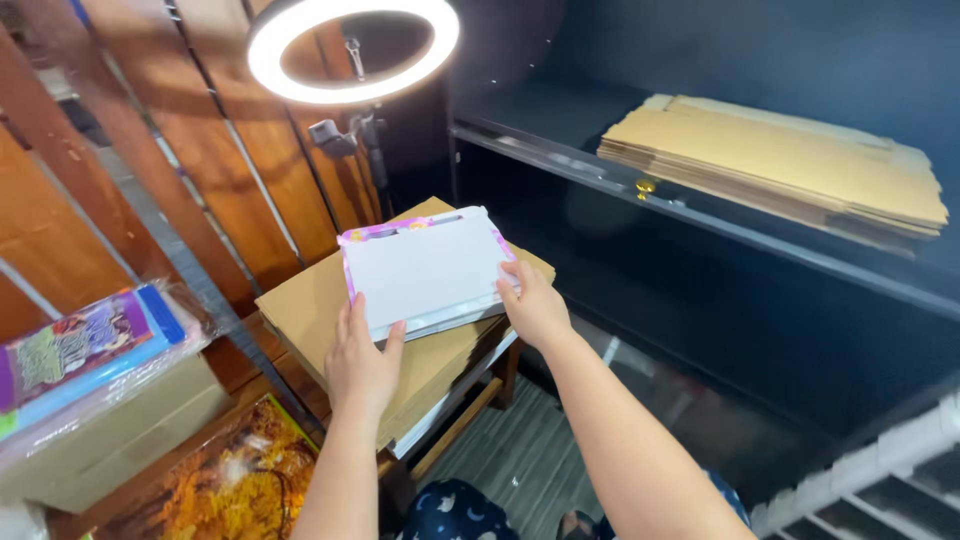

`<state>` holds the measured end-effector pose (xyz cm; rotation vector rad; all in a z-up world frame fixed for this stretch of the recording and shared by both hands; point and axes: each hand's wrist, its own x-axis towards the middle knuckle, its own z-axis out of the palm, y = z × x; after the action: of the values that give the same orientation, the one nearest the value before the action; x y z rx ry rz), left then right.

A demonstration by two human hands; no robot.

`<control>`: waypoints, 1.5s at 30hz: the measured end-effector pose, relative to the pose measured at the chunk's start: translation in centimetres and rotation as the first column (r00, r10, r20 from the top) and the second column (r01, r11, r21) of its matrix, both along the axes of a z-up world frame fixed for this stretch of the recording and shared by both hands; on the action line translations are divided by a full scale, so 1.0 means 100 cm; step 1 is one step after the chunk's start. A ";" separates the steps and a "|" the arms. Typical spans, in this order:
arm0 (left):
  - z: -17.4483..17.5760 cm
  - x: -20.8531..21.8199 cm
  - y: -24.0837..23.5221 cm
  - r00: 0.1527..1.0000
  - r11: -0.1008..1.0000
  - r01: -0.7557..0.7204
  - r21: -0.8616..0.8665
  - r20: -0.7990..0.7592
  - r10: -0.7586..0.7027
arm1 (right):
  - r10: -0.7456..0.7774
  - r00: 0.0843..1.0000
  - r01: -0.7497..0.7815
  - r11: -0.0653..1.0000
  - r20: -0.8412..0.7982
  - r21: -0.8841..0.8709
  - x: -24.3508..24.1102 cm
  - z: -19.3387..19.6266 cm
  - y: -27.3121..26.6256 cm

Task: The person sits on the floor and repeatedly picks up stacks of white paper and pink patterned paper from a wooden chair. They place each stack onto a larger cardboard sheet on a black shelf, aligning them neatly.

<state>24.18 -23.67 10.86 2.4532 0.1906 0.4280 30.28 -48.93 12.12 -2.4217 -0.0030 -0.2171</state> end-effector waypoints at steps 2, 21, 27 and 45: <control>0.004 -0.002 0.003 1.000 1.000 0.014 -0.004 -0.023 -0.015 | -0.030 1.000 0.030 0.999 -0.006 0.020 0.007 -0.005 0.004; 0.022 -0.013 0.001 0.997 0.997 0.035 -0.062 -0.071 -0.039 | -0.076 0.994 0.087 0.985 -0.082 0.147 0.009 0.002 0.010; 0.001 -0.003 0.005 0.999 0.999 0.019 -0.042 0.032 -0.017 | -0.054 0.993 0.077 0.970 -0.103 0.229 -0.006 0.014 0.011; 0.030 -0.005 -0.015 0.987 0.917 -0.158 -0.367 -0.090 0.134 | 0.048 0.985 0.105 0.602 -0.167 0.792 -0.005 0.015 -0.016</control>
<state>23.66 -25.15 13.86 2.0837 0.4438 0.3423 29.80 -50.49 13.60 -1.5092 0.1792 -0.0012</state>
